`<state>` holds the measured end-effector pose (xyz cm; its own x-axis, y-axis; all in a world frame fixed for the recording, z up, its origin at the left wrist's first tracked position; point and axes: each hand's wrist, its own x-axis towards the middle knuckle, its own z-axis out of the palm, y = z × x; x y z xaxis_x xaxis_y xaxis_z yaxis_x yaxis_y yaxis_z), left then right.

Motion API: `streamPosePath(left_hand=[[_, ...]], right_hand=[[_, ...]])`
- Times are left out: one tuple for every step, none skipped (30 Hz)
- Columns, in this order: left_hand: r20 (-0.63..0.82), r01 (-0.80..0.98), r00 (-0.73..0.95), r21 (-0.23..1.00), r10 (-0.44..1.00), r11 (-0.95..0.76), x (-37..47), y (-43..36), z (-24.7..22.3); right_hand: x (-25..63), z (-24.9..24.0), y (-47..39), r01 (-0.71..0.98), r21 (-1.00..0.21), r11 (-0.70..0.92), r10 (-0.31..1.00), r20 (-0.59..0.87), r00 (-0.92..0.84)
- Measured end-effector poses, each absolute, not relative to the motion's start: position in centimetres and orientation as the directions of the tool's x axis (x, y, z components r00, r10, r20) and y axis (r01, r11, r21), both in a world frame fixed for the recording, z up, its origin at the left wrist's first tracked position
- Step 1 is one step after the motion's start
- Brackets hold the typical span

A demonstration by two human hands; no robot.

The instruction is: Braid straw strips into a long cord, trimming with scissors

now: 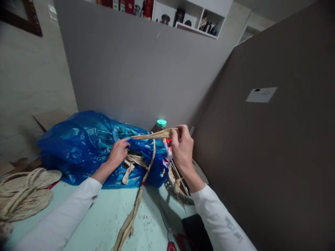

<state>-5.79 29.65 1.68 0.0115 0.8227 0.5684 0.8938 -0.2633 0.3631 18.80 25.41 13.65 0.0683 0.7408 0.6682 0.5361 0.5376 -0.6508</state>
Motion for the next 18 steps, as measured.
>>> streamPosePath(left_hand=[[0.568,0.891,0.033,0.357,0.822,-0.282,-5.7,29.4,2.1],[0.566,0.886,0.058,0.35,0.822,-0.304,-5.4,29.2,2.6],[0.561,0.879,0.091,0.343,0.823,-0.331,-5.1,28.8,3.2],[0.552,0.871,0.128,0.336,0.824,-0.36,-4.8,28.4,3.8],[0.536,0.861,0.167,0.329,0.828,-0.387,-4.5,27.9,4.5],[0.511,0.853,0.208,0.323,0.834,-0.41,-4.1,27.3,5.1],[0.474,0.847,0.25,0.316,0.844,-0.428,-3.9,26.8,5.5],[0.426,0.847,0.287,0.306,0.858,-0.435,-3.7,26.2,5.8],[0.369,0.854,0.313,0.293,0.875,-0.429,-3.6,25.6,5.8],[0.308,0.87,0.323,0.275,0.895,-0.409,-3.6,25.1,5.7],[0.249,0.891,0.317,0.251,0.915,-0.378,-3.7,24.7,5.5],[0.198,0.914,0.297,0.225,0.934,-0.338,-3.9,24.2,5.1],[0.155,0.933,0.271,0.199,0.95,-0.298,-4.0,23.9,4.8],[0.121,0.948,0.247,0.174,0.962,-0.265,-4.1,23.5,4.4],[0.094,0.959,0.227,0.151,0.969,-0.239,-4.1,23.2,4.1],[0.074,0.967,0.212,0.13,0.974,-0.22,-4.1,22.9,4.0],[0.062,0.971,0.204,0.112,0.977,-0.21,-3.9,22.5,3.9],[0.058,0.974,0.202,0.097,0.978,-0.206,-3.8,22.2,4.0]], right_hand=[[19.7,14.1,24.8,0.491,-0.685,0.538,0.737,0.665,0.12],[20.6,14.4,24.2,0.438,-0.719,0.539,0.74,0.653,0.162],[21.4,14.5,23.6,0.383,-0.75,0.539,0.747,0.636,0.194],[22.1,14.6,22.9,0.327,-0.777,0.538,0.759,0.616,0.213],[22.6,14.4,22.3,0.274,-0.798,0.536,0.772,0.595,0.223],[23.1,14.2,21.6,0.227,-0.813,0.536,0.783,0.579,0.228],[23.6,13.9,20.9,0.189,-0.821,0.539,0.788,0.571,0.23],[23.9,13.6,20.2,0.159,-0.824,0.544,0.79,0.566,0.235],[24.3,13.2,19.5,0.136,-0.825,0.549,0.787,0.565,0.248],[24.5,12.8,18.8,0.12,-0.827,0.549,0.787,0.56,0.261],[24.8,12.3,18.1,0.108,-0.832,0.544,0.788,0.55,0.275],[24.9,11.9,17.4,0.097,-0.84,0.534,0.793,0.538,0.285],[25.1,11.5,16.8,0.082,-0.848,0.524,0.802,0.523,0.289],[25.2,11.1,16.2,0.061,-0.855,0.516,0.811,0.51,0.287],[25.3,10.7,15.7,0.037,-0.86,0.509,0.821,0.498,0.279],[25.4,10.3,15.2,0.015,-0.864,0.503,0.83,0.488,0.271],[25.5,9.9,14.8,-0.003,-0.866,0.5,0.836,0.481,0.265],[25.6,9.5,14.5,-0.02,-0.869,0.495,0.841,0.473,0.262]])
